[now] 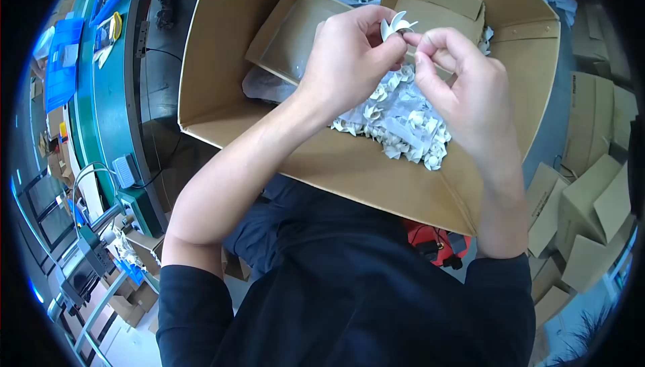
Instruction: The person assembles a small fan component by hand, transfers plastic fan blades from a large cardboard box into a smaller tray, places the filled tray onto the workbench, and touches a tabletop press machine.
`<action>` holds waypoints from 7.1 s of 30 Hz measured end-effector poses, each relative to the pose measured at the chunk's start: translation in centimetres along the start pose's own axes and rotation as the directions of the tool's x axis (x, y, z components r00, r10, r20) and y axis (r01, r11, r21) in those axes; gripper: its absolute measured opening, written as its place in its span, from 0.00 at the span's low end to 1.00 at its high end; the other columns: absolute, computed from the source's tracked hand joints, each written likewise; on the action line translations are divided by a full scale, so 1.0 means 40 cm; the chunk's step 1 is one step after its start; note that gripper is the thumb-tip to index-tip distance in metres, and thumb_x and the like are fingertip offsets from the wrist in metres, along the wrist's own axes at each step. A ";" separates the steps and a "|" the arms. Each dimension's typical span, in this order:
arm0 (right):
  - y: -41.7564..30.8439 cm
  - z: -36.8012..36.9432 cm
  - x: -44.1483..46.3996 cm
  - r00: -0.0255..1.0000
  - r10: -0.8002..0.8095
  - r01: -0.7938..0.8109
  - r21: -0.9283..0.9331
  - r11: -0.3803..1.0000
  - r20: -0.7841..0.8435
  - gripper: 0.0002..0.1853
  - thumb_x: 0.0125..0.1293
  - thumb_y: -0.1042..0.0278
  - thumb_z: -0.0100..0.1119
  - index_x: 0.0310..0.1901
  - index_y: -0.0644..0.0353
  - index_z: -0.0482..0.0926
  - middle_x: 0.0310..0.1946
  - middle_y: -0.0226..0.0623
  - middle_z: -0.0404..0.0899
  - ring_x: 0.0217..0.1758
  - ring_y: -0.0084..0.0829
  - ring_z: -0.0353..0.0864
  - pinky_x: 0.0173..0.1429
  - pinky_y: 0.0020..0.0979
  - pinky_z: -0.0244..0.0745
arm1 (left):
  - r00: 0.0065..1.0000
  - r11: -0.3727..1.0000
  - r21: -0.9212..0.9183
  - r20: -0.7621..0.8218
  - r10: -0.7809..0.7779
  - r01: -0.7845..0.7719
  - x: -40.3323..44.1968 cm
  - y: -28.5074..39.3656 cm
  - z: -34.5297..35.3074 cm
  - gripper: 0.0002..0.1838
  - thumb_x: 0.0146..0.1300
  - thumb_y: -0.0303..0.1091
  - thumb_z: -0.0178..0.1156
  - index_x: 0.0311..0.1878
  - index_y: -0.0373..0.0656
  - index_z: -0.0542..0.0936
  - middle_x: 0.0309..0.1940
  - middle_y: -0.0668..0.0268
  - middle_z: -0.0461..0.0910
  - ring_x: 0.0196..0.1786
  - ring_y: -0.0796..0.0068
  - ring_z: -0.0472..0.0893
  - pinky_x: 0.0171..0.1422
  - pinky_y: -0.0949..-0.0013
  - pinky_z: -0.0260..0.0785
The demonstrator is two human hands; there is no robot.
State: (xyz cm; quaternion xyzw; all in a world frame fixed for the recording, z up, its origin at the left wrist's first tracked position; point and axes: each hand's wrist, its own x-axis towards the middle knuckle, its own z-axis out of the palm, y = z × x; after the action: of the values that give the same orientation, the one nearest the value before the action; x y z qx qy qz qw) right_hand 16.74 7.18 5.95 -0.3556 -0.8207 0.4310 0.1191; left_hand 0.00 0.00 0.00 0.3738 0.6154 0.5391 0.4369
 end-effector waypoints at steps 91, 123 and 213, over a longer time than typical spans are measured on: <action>-0.649 0.831 0.030 0.473 -0.791 0.622 0.489 0.612 0.389 0.02 0.75 0.78 0.61 0.45 0.66 0.79 0.27 0.29 0.82 0.31 0.17 0.83 0.40 0.20 0.76 | -0.367 -0.152 -0.345 -0.917 -0.154 0.926 -1.915 -0.033 -1.259 0.18 0.71 0.30 0.53 0.57 0.41 0.87 0.62 0.52 0.83 0.64 0.51 0.84 0.64 0.50 0.79; -0.768 0.787 -0.181 0.365 -0.761 0.213 0.748 0.629 0.536 0.06 0.75 0.81 0.57 0.50 0.69 0.78 0.31 0.36 0.84 0.29 0.20 0.82 0.35 0.19 0.74 | 0.179 0.826 0.412 -0.844 0.505 -0.385 -1.148 0.137 -0.704 0.18 0.51 0.25 0.73 0.45 0.40 0.79 0.40 0.66 0.84 0.45 0.82 0.84 0.46 0.74 0.80; -0.925 1.091 -0.096 0.531 -0.709 0.345 0.645 0.681 0.464 0.20 0.72 0.72 0.68 0.62 0.71 0.78 0.50 0.44 0.87 0.50 0.29 0.87 0.58 0.29 0.83 | 0.074 0.869 0.492 -0.866 0.495 -0.058 -1.254 -0.053 -0.597 0.08 0.62 0.26 0.71 0.44 0.39 0.86 0.45 0.57 0.87 0.41 0.67 0.86 0.49 0.69 0.79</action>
State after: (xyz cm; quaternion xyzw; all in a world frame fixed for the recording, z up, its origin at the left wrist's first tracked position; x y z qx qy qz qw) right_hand -20.22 -36.54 9.49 0.1473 -0.7383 0.6579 0.0206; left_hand -5.43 -55.05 5.54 0.1075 0.7420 0.6099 -0.2566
